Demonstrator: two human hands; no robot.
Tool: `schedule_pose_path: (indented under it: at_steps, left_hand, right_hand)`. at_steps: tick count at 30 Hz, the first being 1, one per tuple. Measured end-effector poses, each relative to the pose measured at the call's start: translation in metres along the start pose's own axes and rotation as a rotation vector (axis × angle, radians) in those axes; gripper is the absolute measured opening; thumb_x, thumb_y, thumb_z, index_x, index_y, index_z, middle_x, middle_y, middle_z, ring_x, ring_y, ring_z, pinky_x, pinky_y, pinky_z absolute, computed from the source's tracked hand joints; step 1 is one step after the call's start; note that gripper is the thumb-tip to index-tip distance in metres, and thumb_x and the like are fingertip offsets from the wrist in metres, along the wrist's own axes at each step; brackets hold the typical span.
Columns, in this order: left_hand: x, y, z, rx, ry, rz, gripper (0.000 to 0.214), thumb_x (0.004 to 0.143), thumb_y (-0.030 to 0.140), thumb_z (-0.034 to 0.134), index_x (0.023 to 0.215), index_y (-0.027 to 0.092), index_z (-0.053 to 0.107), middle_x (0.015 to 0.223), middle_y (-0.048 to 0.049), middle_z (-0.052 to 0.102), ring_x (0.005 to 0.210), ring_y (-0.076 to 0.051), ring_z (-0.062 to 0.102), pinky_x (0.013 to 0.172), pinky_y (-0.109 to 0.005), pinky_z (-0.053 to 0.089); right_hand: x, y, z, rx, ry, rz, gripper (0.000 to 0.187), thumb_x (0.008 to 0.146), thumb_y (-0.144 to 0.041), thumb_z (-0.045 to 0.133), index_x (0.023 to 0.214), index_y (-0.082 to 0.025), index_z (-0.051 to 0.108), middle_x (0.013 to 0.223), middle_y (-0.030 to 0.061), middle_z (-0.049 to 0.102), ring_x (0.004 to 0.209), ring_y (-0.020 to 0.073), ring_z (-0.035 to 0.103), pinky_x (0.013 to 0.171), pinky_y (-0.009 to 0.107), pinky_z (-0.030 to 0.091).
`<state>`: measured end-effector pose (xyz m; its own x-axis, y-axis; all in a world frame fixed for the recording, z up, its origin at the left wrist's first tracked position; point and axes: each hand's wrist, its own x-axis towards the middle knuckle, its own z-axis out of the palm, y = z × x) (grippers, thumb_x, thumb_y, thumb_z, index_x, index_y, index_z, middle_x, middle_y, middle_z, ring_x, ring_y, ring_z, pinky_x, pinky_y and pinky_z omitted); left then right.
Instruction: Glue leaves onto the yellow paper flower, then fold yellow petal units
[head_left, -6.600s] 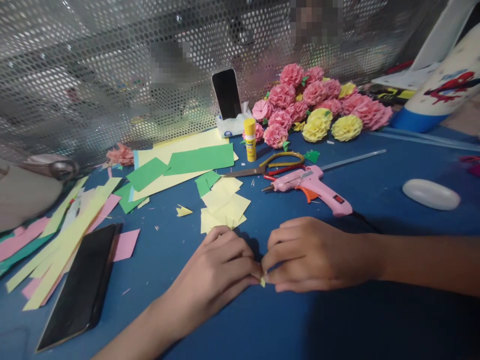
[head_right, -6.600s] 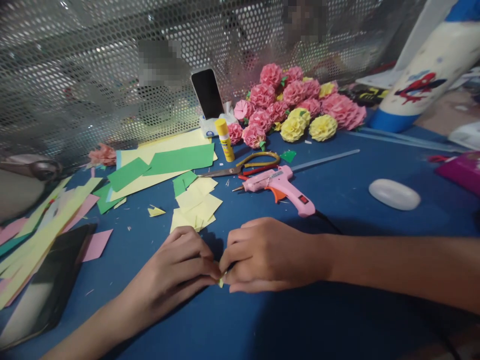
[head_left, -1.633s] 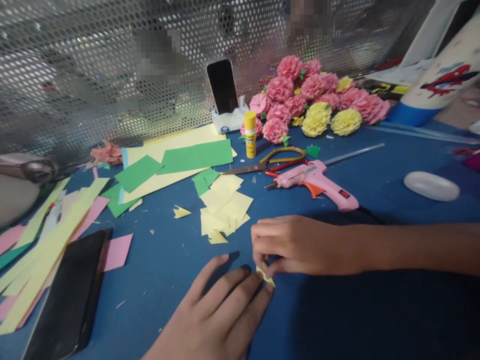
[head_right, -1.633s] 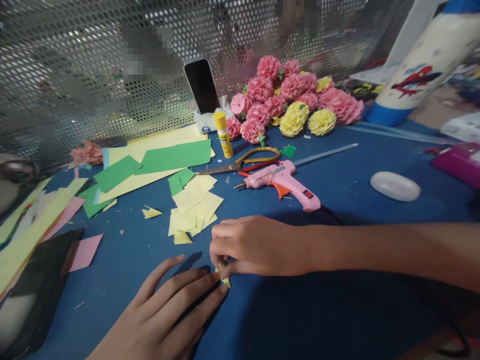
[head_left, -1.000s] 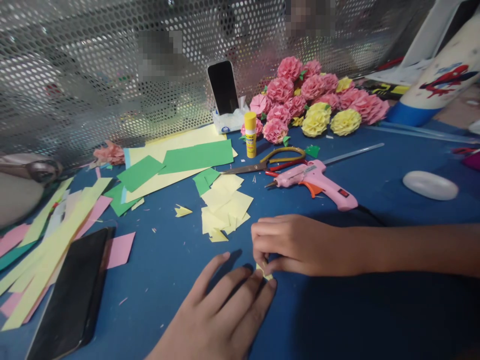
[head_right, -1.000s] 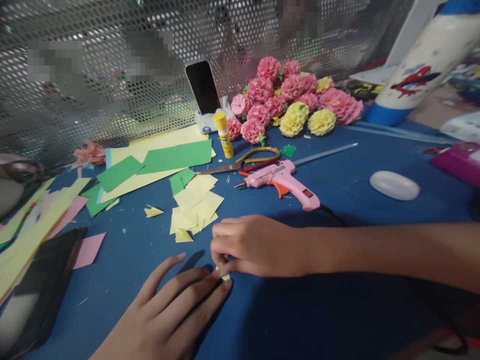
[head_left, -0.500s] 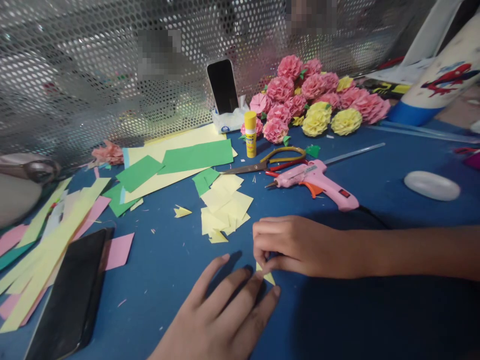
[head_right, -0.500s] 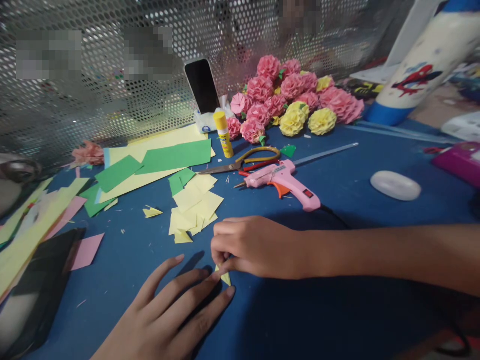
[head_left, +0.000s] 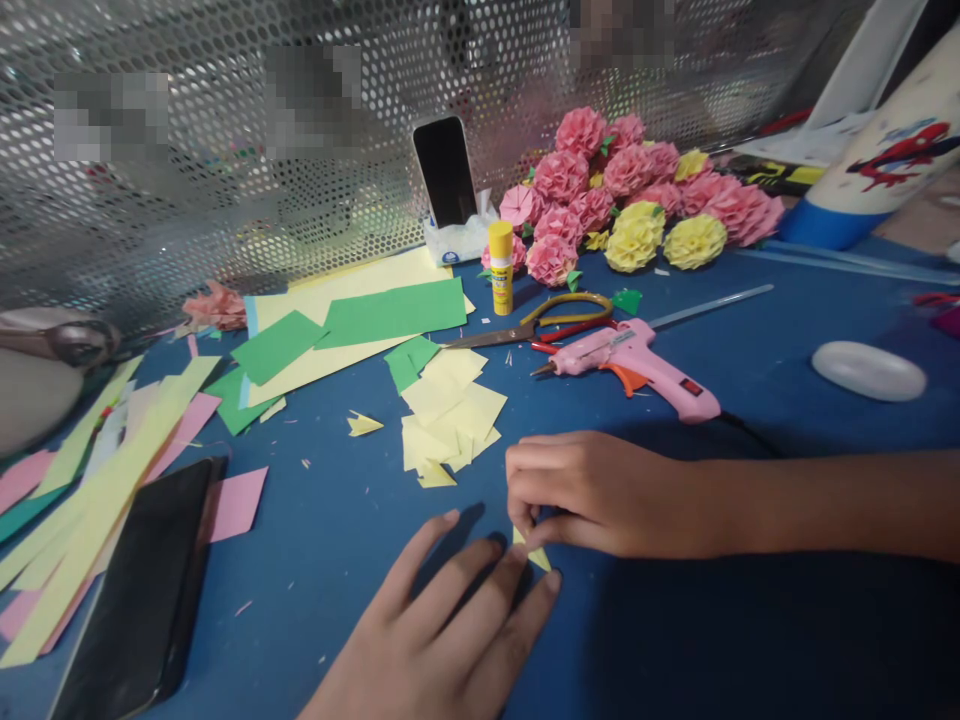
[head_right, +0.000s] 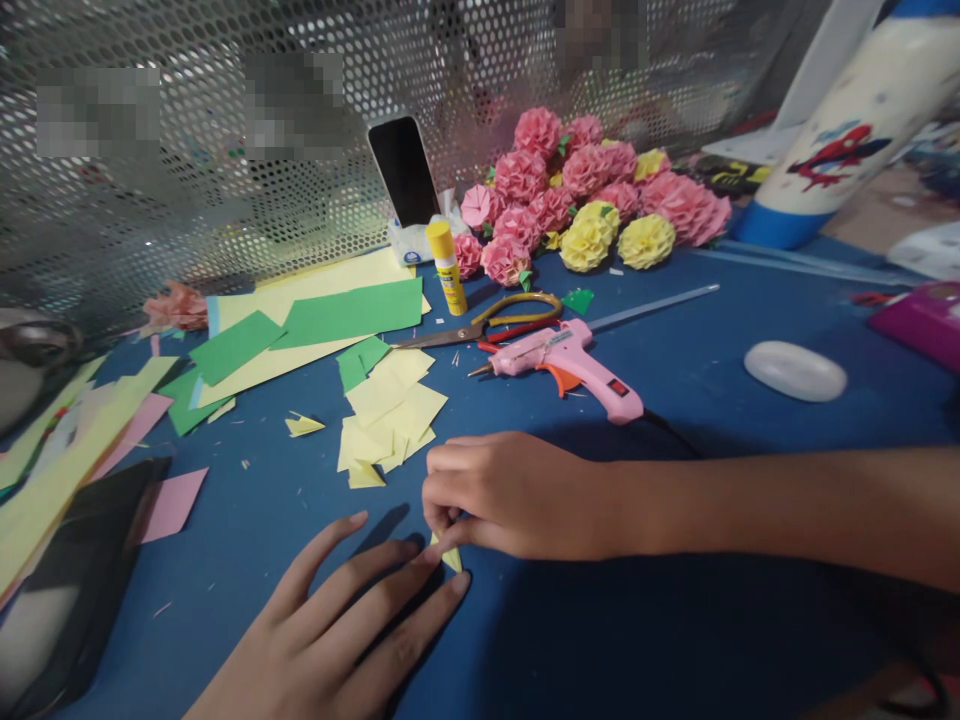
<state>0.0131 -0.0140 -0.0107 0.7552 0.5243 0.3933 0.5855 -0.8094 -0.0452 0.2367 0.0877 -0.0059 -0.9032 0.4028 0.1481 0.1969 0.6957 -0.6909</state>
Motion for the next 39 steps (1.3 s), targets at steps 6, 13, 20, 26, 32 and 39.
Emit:
schedule_pose_path:
  at_steps: [6,13,20,26,32,39]
  left_hand:
    - [-0.0002,-0.001,-0.0012,0.004,0.017,0.005,0.029,0.1,0.022,0.054,0.126,0.024,0.067,0.112,0.0029,0.074,0.113,-0.017,0.059,0.126,-0.042,0.013]
    - [-0.0026,-0.0033,-0.0021,0.001,-0.01,0.039,0.03,0.102,0.02,0.051,0.127,0.016,0.066,0.116,0.0005,0.074,0.116,-0.017,0.06,0.127,-0.042,0.013]
    - [-0.0016,-0.0021,-0.0023,0.008,-0.019,0.019,0.03,0.103,0.017,0.046,0.125,0.015,0.067,0.113,0.001,0.074,0.113,-0.015,0.06,0.127,-0.041,0.01]
    - [-0.0019,-0.0007,-0.0008,0.013,-0.024,0.011,0.031,0.104,0.018,0.045,0.125,0.015,0.067,0.114,0.0,0.073,0.113,-0.015,0.06,0.127,-0.042,0.009]
    - [0.0007,0.003,-0.0005,-0.027,-0.051,-0.045,0.034,0.102,0.02,0.049,0.132,0.016,0.062,0.115,0.0001,0.072,0.111,-0.014,0.06,0.127,-0.04,0.01]
    - [0.0021,0.0025,-0.0007,-0.021,-0.01,-0.054,0.031,0.101,0.019,0.049,0.126,0.019,0.067,0.109,0.0004,0.07,0.11,-0.014,0.06,0.127,-0.04,0.01]
  right_hand:
    - [0.0001,0.0007,0.0006,-0.003,0.002,-0.006,0.009,0.095,-0.019,0.064,0.087,-0.015,0.061,0.087,0.0015,0.059,0.082,0.0146,0.055,0.075,0.026,0.04]
    - [-0.0022,-0.0011,0.0001,-0.008,0.0,-0.013,0.009,0.096,-0.019,0.063,0.088,-0.016,0.06,0.088,0.0024,0.059,0.083,0.0152,0.055,0.076,0.026,0.04]
    - [-0.0016,-0.0015,0.0009,-0.044,-0.01,-0.006,0.007,0.095,-0.017,0.062,0.089,-0.015,0.06,0.089,0.0024,0.058,0.082,0.0154,0.053,0.075,0.027,0.039]
    - [-0.0008,-0.0023,-0.0002,-0.037,-0.01,-0.01,0.008,0.096,-0.018,0.061,0.088,-0.015,0.06,0.088,0.0019,0.058,0.083,0.0148,0.054,0.076,0.026,0.04]
    - [-0.0008,-0.0006,0.0011,0.006,0.008,-0.013,0.011,0.097,-0.021,0.061,0.087,-0.016,0.06,0.086,0.0009,0.059,0.082,0.0145,0.054,0.075,0.026,0.039]
    - [-0.0053,0.0016,-0.0058,0.092,0.074,0.015,0.003,0.095,-0.015,0.063,0.093,-0.016,0.064,0.091,0.0007,0.06,0.081,0.0113,0.058,0.073,0.022,0.04]
